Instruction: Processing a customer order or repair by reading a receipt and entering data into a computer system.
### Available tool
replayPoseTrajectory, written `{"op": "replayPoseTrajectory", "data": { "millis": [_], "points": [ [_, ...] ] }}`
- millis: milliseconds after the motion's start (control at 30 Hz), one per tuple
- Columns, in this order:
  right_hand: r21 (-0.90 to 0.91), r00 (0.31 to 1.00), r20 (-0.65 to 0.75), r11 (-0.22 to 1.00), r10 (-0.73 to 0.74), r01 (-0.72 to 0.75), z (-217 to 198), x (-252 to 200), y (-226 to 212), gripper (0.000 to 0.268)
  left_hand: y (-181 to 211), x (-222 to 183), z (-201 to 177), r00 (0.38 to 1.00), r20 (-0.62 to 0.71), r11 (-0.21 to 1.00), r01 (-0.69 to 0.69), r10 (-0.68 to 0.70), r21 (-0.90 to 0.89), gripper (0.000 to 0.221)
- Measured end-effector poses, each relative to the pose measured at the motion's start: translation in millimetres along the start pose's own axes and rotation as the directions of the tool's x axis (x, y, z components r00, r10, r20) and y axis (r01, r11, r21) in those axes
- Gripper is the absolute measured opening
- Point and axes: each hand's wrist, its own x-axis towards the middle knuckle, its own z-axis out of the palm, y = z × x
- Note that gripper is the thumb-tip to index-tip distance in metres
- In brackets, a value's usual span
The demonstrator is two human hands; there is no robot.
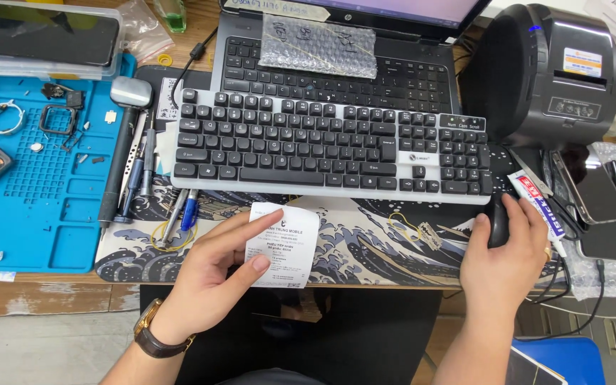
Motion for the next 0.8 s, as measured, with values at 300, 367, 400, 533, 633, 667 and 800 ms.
{"op": "replayPoseTrajectory", "data": {
  "millis": [300, 367, 400, 533, 633, 667, 800],
  "points": [
    [-0.009, 0.999, 0.026, 0.999, 0.035, -0.035, 0.5, 2.6, 2.7, 0.041, -1.4, -0.9, -0.5, 1.000, -0.006, 1.000, -0.001, 0.001, 0.006, 0.046],
    [-0.007, 0.999, 0.000, 0.999, -0.039, 0.039, 1.5, 2.0, 6.7, 0.039, -1.3, -1.4, -0.6, 1.000, -0.015, 0.999, 0.014, -0.014, 0.041, 0.047],
    [-0.008, 0.999, 0.000, 0.999, -0.038, 0.038, 1.8, 1.6, 7.8, 0.039, -1.4, -1.3, -0.4, 1.000, -0.013, 0.999, 0.014, -0.014, 0.040, 0.047],
    [0.001, 1.000, 0.004, 1.000, -0.021, 0.021, 0.3, 2.0, 4.5, 0.040, -2.0, -1.1, -0.3, 1.000, -0.015, 0.999, 0.008, -0.007, 0.040, 0.046],
    [-0.003, 1.000, 0.006, 1.000, -0.026, 0.026, 0.0, 1.6, 3.7, 0.039, -1.5, -1.2, 0.2, 1.000, -0.018, 1.000, 0.011, -0.010, 0.025, 0.046],
    [-0.010, 0.999, -0.003, 0.999, -0.043, 0.043, 0.6, 1.4, 4.6, 0.037, -1.1, -1.0, 0.4, 1.000, -0.017, 1.000, 0.002, -0.002, 0.018, 0.046],
    [0.005, 1.000, 0.012, 1.000, 0.002, -0.002, 1.0, 1.7, 4.6, 0.039, -1.2, 0.6, 0.1, 1.000, -0.016, 1.000, -0.004, 0.004, 0.026, 0.045]
  ]
}}
